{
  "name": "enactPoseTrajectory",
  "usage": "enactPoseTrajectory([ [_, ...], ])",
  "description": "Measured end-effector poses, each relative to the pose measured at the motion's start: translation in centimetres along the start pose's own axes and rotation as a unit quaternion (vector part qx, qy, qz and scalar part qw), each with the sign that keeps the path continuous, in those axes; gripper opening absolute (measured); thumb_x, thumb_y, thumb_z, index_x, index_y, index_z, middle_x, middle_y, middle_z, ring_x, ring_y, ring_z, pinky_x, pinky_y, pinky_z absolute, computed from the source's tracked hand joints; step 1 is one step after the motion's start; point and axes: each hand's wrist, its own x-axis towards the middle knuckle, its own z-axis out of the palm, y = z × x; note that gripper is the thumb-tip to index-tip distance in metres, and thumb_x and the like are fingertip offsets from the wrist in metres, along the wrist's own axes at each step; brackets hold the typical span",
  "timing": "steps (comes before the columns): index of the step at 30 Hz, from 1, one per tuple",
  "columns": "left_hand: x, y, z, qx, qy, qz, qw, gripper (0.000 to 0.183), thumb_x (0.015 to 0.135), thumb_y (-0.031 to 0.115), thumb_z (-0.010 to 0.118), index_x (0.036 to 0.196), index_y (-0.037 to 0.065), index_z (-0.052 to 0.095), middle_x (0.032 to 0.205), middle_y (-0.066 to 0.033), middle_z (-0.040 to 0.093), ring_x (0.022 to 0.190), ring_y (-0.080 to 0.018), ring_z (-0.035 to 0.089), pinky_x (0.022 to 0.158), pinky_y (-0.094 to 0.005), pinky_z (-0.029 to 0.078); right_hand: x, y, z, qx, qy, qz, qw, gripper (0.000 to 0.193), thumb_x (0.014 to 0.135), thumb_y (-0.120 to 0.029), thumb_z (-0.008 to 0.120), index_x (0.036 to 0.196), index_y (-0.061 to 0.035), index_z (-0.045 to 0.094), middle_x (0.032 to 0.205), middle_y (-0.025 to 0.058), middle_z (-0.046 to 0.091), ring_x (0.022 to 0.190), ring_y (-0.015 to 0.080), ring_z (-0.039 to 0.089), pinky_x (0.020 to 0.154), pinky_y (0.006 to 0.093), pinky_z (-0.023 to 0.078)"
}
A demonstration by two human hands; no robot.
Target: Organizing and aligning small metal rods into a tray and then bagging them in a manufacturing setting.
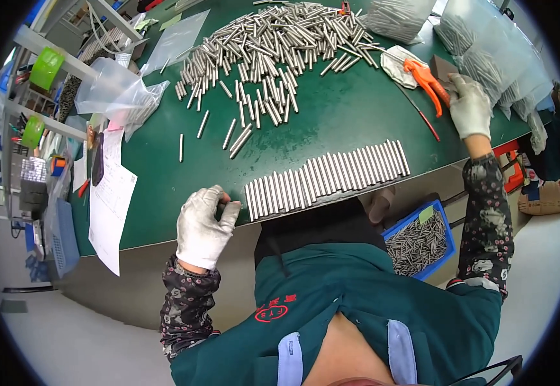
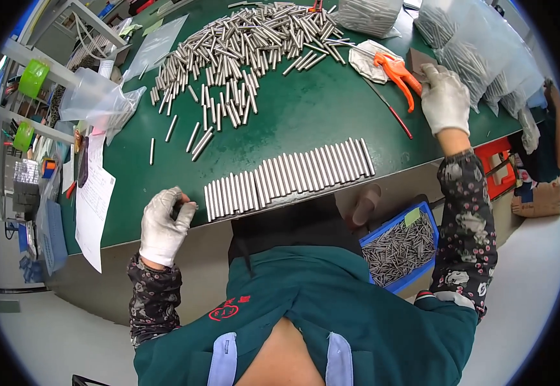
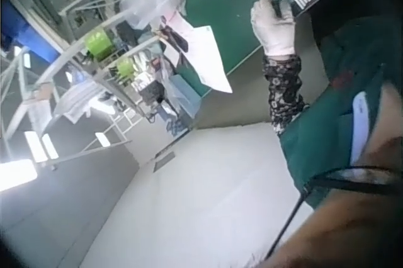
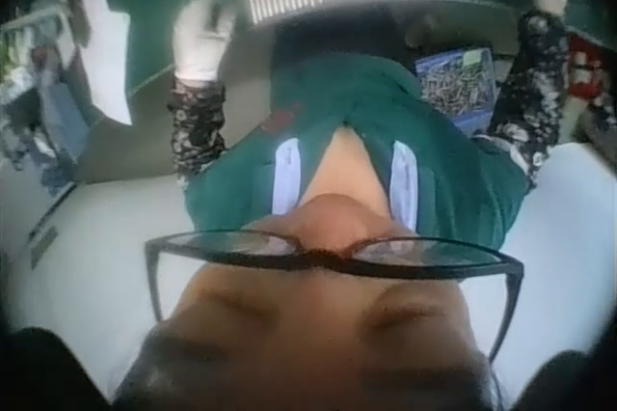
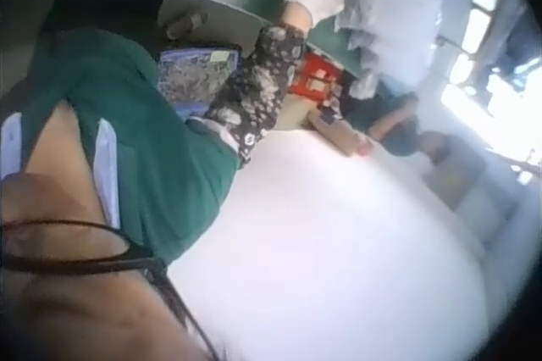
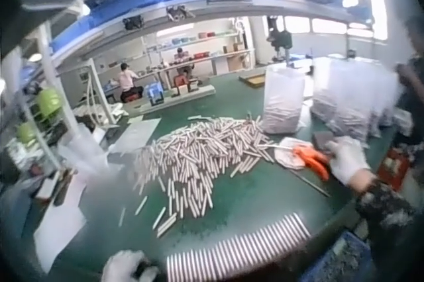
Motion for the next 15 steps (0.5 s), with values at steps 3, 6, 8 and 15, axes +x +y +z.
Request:
enactPoseTrajectory([
  [3, 0.2, 0.7, 0.2, -0.044, -0.034, -0.054, 0.997, 0.012, 0.074, 0.007, 0.066, 0.075, 0.000, 0.056, 0.062, -0.0098, 0.054, 0.054, -0.0215, 0.054, 0.053, -0.0308, 0.044, -1.9, -3.9, -2.9, 0.259, 0.093, -0.024, 0.961, 0.014, 0.076, -0.007, 0.062, 0.090, -0.0077, 0.063, 0.085, 0.0085, 0.063, 0.079, 0.0258, 0.058, 0.073, 0.0340, 0.047],
  [6, 0.7, 0.9, 0.5, -0.020, -0.071, -0.066, 0.995, 0.015, 0.075, 0.009, 0.067, 0.074, 0.000, 0.055, 0.059, -0.0086, 0.052, 0.052, -0.0191, 0.052, 0.052, -0.0300, 0.043, -4.3, -7.6, -4.0, 0.358, -0.011, -0.101, 0.928, 0.011, 0.074, -0.001, 0.061, 0.085, -0.0018, 0.060, 0.079, 0.0122, 0.061, 0.075, 0.0280, 0.058, 0.071, 0.0341, 0.047],
  [8, 1.1, 1.1, 0.4, -0.010, -0.087, -0.064, 0.994, 0.017, 0.075, 0.012, 0.068, 0.075, 0.000, 0.055, 0.059, -0.0078, 0.052, 0.052, -0.0170, 0.051, 0.052, -0.0292, 0.043, -5.0, -8.5, -4.0, 0.393, -0.072, -0.113, 0.910, 0.010, 0.075, -0.005, 0.059, 0.083, -0.0008, 0.059, 0.079, 0.0134, 0.060, 0.078, 0.0295, 0.057, 0.073, 0.0357, 0.046],
  [15, 1.3, 1.6, 0.0, -0.015, -0.109, -0.125, 0.986, 0.024, 0.074, 0.026, 0.069, 0.074, 0.006, 0.056, 0.053, -0.0054, 0.054, 0.049, -0.0219, 0.056, 0.049, -0.0324, 0.045, -5.7, -10.7, -4.9, 0.361, -0.086, -0.226, 0.901, 0.031, 0.071, -0.023, 0.063, 0.092, -0.0007, 0.059, 0.100, 0.0163, 0.058, 0.099, 0.0339, 0.054, 0.088, 0.0433, 0.041],
])
